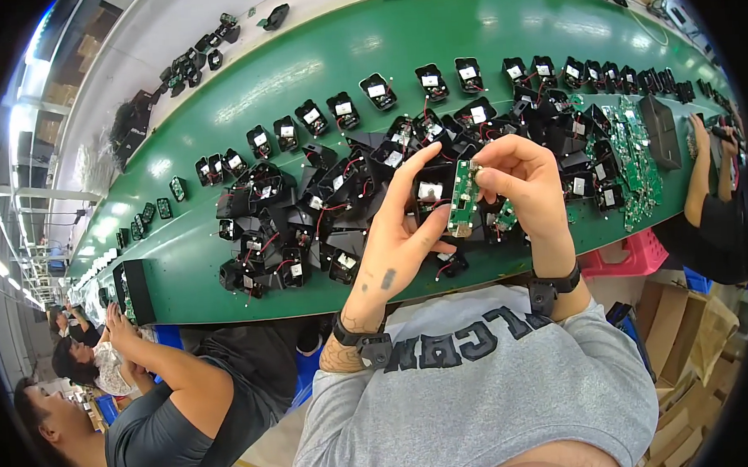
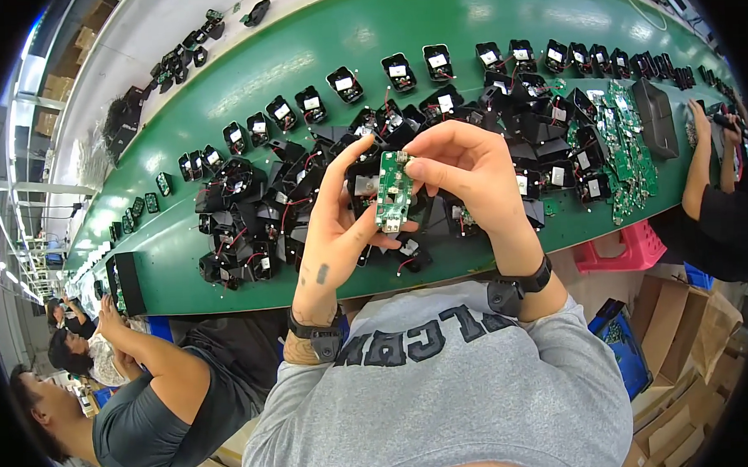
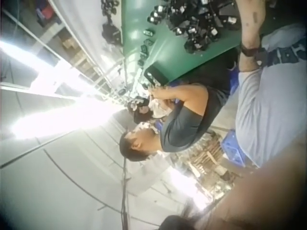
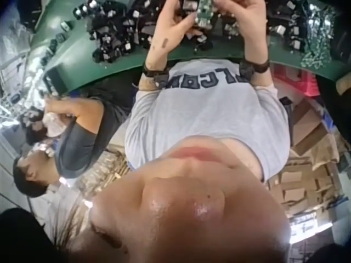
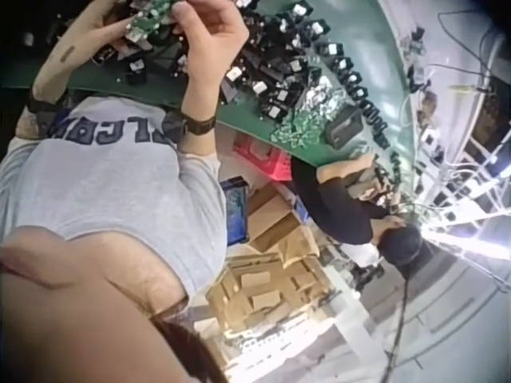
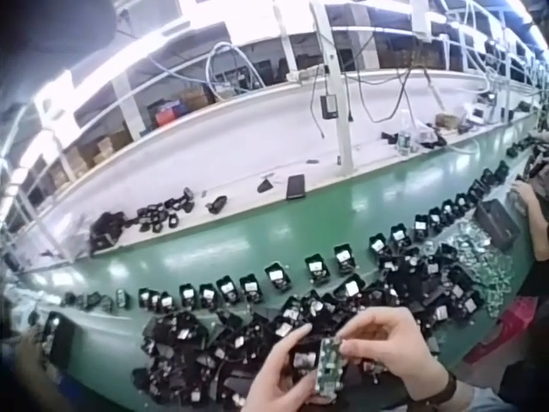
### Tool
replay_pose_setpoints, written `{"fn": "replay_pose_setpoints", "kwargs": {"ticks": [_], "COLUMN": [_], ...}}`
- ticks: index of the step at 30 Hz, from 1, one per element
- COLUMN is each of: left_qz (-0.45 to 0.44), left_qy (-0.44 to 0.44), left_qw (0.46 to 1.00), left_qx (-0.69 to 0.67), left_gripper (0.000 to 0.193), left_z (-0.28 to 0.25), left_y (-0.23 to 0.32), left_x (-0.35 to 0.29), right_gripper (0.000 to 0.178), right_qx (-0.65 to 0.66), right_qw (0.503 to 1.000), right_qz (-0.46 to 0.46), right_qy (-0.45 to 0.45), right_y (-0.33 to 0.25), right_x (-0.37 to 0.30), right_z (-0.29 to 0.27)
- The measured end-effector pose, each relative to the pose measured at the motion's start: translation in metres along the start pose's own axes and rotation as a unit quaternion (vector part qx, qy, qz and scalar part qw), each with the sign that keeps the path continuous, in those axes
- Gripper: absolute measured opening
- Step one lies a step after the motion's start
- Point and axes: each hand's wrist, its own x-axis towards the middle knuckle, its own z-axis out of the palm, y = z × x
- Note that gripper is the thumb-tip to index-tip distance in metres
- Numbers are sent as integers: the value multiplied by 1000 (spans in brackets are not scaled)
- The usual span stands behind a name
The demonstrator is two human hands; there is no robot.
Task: The person picks up a black plastic housing and a green circuit board, fits the board into the housing by hand, and then places the assembled unit back onto the green workbench.
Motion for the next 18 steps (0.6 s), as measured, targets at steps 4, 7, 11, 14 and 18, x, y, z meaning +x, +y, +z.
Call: {"fn": "replay_pose_setpoints", "kwargs": {"ticks": [4, 7, 11, 14, 18], "left_qz": [10, 12, 5, -5, -20], "left_qy": [-15, -20, -28, -40, -41], "left_qw": [1000, 1000, 999, 999, 999], "left_qx": [16, 2, -14, -25, -27], "left_gripper": [64, 64, 63, 60, 60], "left_z": [6, 5, 6, 9, 11], "left_y": [-4, -7, -6, -5, -2], "left_x": [2, 1, 1, 1, 3], "right_gripper": [16, 17, 15, 14, 14], "right_qx": [3, -19, -33, -32, -35], "right_qw": [1000, 1000, 999, 999, 998], "right_qz": [-3, 10, -8, -7, -24], "right_qy": [-3, 2, 18, 27, 49], "right_y": [1, 0, 2, 2, 2], "right_x": [-1, 0, 1, 1, 2], "right_z": [0, -2, -9, -8, -9]}}
